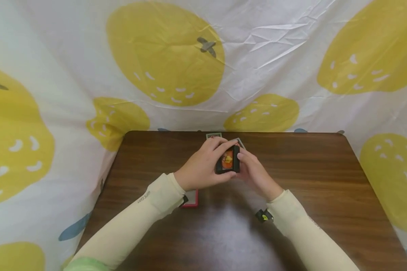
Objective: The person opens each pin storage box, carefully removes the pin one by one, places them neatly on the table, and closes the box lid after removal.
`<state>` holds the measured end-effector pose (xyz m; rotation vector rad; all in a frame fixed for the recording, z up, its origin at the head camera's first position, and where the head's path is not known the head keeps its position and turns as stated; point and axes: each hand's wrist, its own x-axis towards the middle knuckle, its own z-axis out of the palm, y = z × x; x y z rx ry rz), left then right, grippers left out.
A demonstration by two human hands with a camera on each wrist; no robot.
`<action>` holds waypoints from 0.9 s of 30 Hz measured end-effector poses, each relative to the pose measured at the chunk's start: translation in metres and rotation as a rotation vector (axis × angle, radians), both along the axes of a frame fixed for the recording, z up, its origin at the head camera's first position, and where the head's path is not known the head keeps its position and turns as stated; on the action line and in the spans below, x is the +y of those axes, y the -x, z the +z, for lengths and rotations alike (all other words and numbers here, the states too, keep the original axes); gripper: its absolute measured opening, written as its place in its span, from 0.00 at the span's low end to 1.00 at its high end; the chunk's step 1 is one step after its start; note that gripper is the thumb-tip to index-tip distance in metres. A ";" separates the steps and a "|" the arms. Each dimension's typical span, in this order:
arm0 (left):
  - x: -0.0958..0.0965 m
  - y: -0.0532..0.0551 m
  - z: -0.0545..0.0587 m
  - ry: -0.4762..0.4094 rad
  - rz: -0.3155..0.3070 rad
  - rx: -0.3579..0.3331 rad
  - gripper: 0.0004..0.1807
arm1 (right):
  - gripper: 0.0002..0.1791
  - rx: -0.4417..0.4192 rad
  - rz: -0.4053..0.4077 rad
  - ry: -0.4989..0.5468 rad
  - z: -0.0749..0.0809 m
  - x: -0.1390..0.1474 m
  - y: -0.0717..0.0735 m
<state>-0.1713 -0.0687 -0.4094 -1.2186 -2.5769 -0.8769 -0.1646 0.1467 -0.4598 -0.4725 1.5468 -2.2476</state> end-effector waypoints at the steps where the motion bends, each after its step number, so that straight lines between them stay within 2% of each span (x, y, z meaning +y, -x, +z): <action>1: 0.000 0.000 0.000 -0.002 0.011 0.001 0.49 | 0.27 -0.009 0.014 0.023 0.000 -0.001 0.000; 4: 0.000 0.001 -0.001 0.022 0.025 0.006 0.48 | 0.28 -0.057 0.045 0.100 -0.002 -0.002 -0.002; 9: 0.002 0.004 -0.007 0.084 0.007 0.038 0.49 | 0.27 -0.144 0.093 0.194 -0.009 -0.004 -0.005; 21: 0.008 0.004 -0.011 0.040 0.036 0.068 0.42 | 0.28 -0.230 0.165 0.364 -0.011 -0.007 -0.007; 24: 0.010 0.004 -0.012 0.033 0.039 0.061 0.41 | 0.29 -0.224 0.165 0.400 -0.010 -0.006 -0.009; 27: 0.011 0.005 -0.010 -0.021 0.038 0.028 0.39 | 0.32 -0.225 0.169 0.475 -0.012 -0.007 -0.011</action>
